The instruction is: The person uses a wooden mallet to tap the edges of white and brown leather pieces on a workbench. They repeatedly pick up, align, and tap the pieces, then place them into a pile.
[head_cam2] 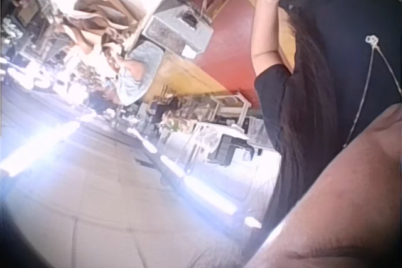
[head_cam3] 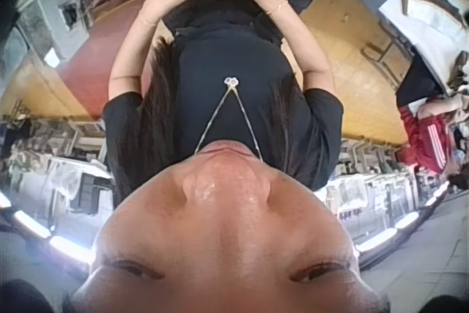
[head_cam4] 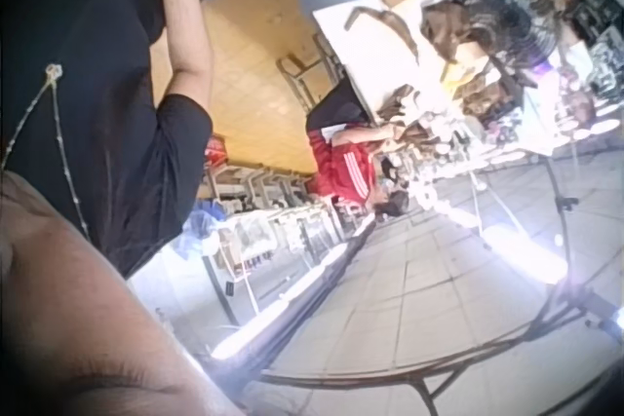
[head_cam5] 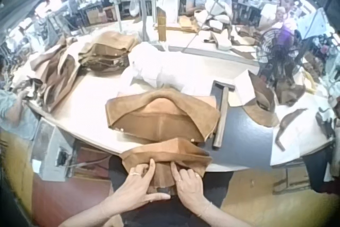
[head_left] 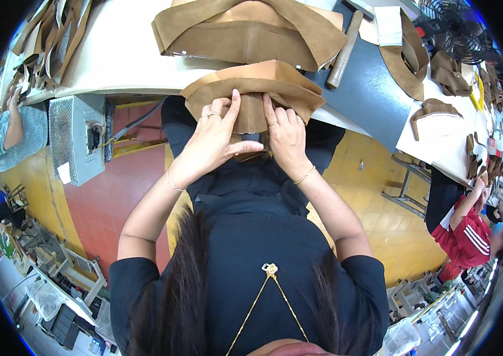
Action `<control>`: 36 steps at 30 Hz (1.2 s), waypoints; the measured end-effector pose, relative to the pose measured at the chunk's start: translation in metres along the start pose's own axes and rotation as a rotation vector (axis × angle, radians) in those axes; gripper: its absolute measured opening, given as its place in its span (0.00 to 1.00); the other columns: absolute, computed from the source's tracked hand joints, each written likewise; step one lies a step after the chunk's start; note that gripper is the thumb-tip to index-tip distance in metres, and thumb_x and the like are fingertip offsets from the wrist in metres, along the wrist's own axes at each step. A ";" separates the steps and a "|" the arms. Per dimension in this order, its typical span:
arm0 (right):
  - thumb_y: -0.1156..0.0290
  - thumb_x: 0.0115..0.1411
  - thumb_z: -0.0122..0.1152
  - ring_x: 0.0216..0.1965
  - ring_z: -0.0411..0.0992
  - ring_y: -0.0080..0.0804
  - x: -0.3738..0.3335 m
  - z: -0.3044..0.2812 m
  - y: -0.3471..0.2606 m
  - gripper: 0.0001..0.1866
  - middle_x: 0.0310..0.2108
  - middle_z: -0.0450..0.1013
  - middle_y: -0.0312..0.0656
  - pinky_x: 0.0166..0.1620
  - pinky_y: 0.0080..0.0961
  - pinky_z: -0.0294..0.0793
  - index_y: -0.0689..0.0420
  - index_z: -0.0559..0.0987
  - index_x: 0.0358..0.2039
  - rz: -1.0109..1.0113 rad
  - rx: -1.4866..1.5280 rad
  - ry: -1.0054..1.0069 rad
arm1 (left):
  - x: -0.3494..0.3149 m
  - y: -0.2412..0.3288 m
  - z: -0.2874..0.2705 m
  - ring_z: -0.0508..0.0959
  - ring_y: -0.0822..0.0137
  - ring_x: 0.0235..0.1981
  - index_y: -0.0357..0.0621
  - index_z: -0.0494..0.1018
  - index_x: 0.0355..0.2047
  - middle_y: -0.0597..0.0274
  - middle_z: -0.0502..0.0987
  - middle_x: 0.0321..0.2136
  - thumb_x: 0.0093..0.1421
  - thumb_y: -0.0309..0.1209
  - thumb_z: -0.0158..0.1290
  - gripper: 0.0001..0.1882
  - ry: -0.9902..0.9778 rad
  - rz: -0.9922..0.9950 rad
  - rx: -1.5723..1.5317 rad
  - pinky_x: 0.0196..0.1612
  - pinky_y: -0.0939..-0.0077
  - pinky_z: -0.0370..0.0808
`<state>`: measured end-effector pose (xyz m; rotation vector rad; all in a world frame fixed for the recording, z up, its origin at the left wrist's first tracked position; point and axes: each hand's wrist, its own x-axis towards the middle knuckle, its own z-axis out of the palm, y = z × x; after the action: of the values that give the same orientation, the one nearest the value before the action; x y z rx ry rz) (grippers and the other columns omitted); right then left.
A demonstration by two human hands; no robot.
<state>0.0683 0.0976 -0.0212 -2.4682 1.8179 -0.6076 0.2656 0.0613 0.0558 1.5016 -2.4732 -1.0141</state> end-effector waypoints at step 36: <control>0.69 0.63 0.62 0.30 0.79 0.36 0.106 -0.126 0.034 0.19 0.38 0.80 0.46 0.34 0.31 0.76 0.55 0.79 0.55 -0.102 0.349 -0.127 | 0.031 0.017 0.060 0.66 0.46 0.56 0.52 0.45 0.74 0.45 0.62 0.54 0.52 0.49 0.65 0.56 0.418 -0.321 -0.397 0.61 0.55 0.62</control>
<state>0.0239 0.0156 0.1184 -2.3147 1.4091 -0.6881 0.2140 0.0710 0.0106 1.7759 -1.6744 -1.0248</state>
